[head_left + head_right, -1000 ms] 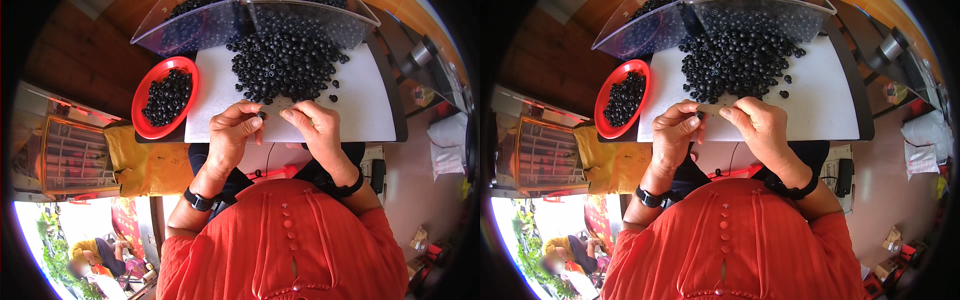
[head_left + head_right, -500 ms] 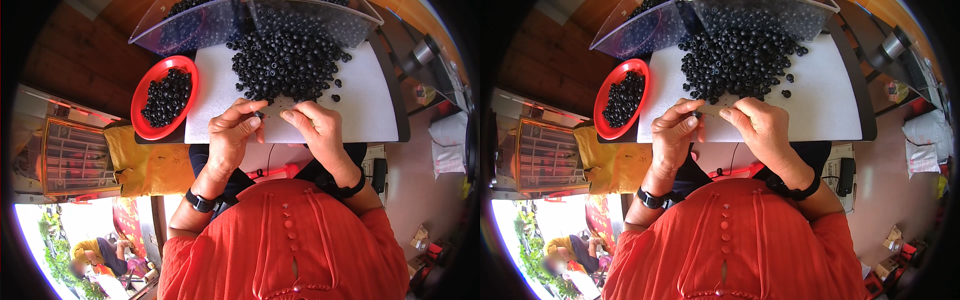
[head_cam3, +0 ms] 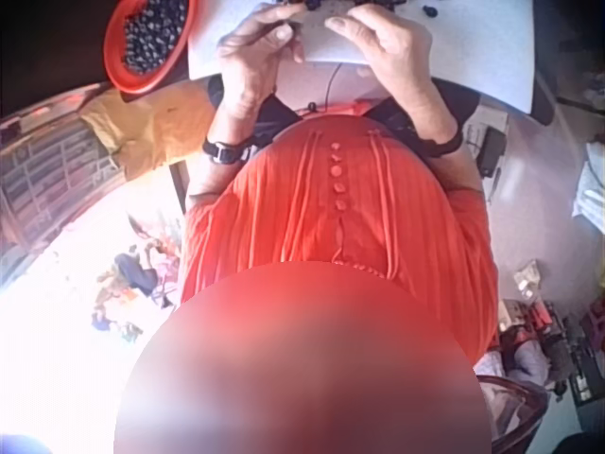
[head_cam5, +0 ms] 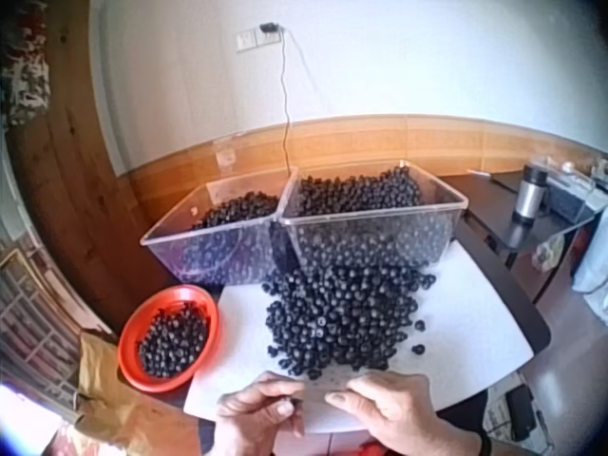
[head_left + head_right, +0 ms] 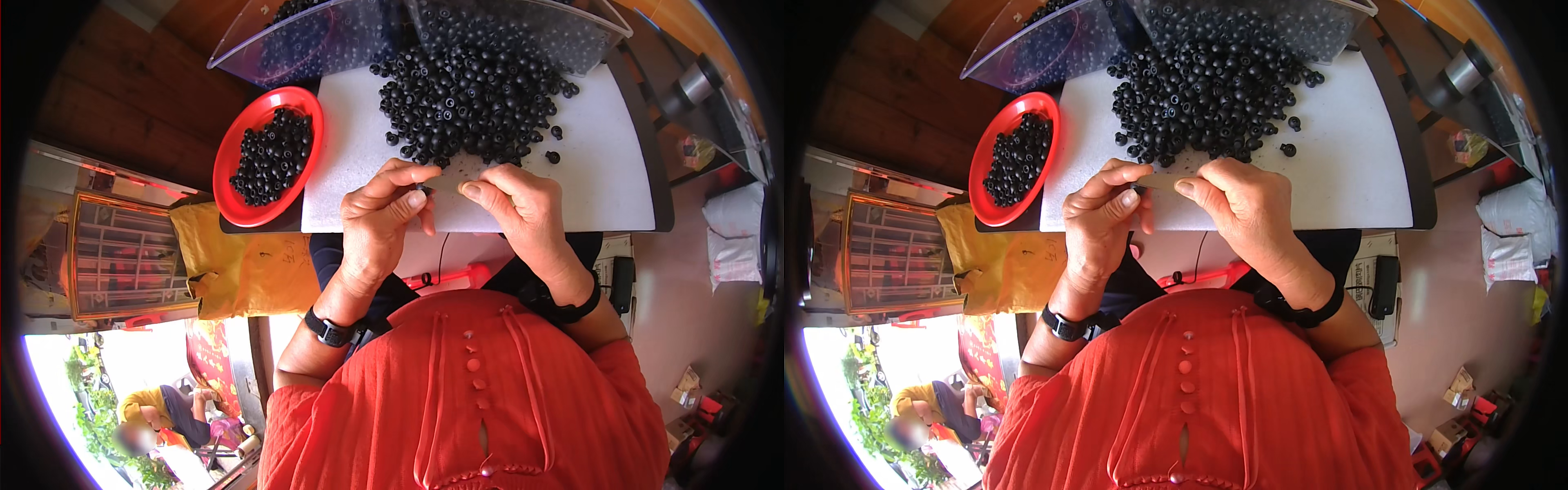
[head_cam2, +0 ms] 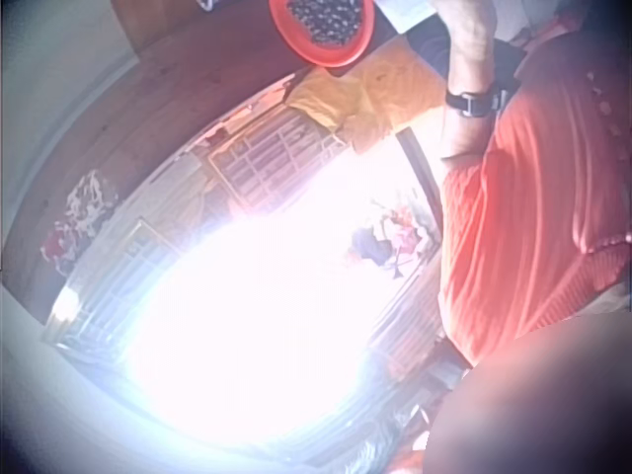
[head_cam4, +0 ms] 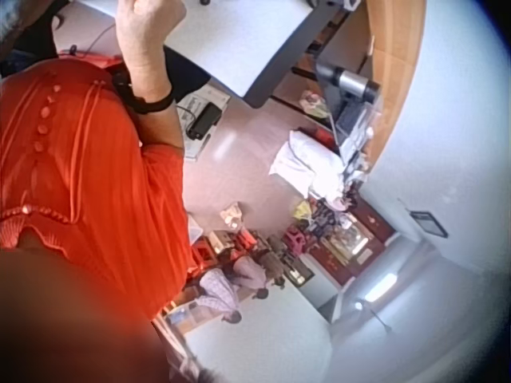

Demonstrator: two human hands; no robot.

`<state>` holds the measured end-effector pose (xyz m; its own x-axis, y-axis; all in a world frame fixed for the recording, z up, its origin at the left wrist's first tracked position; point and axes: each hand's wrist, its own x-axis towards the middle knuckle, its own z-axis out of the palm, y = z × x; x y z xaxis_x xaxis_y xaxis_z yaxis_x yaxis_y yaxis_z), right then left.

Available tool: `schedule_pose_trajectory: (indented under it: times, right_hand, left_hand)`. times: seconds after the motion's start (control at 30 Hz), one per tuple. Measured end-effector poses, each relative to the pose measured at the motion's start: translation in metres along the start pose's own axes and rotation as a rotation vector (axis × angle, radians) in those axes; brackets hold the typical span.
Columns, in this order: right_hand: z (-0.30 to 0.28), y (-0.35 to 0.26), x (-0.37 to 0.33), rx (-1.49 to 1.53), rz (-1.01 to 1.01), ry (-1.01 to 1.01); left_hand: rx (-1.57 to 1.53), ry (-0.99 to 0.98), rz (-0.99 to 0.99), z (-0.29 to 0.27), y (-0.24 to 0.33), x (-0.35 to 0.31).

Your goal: The person is using a small knife to process dark berries on a cutting board, likely removing seeds or pits.

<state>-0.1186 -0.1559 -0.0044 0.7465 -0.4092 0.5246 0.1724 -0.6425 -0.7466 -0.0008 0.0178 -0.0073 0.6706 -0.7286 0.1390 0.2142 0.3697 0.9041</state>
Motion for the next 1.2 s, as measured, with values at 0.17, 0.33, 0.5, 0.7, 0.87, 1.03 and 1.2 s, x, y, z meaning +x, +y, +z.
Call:
schedule_pose_trajectory:
  times: [0.17, 0.33, 0.5, 0.7, 0.87, 1.03, 1.2]
  right_hand:
    - [0.000, 0.001, 0.000, -0.069, -0.032, -0.005]
    - [0.000, 0.004, 0.000, -0.073, -0.077, -0.012]
    - [-0.002, 0.001, -0.002, 0.026, -0.016, 0.010]
    - [-0.002, -0.001, -0.001, 0.084, 0.087, 0.015]
    - [0.002, 0.000, 0.000, 0.007, 0.024, 0.036]
    - [0.004, -0.002, 0.001, -0.019, -0.050, 0.023]
    - [-0.004, 0.000, -0.006, 0.041, -0.070, 0.003]
  left_hand:
    - [0.015, 0.018, -0.005, 0.001, 0.001, 0.000]
    - [-0.002, 0.029, -0.002, 0.001, 0.001, -0.002]
    - [-0.040, 0.021, -0.019, 0.001, 0.001, -0.001]
    - [-0.069, 0.010, -0.022, 0.000, 0.001, -0.001]
    - [-0.066, 0.021, -0.022, -0.001, 0.001, 0.001]
    - [-0.050, 0.040, -0.010, -0.001, 0.002, -0.001]
    - [0.002, 0.022, -0.045, 0.004, 0.013, -0.003]
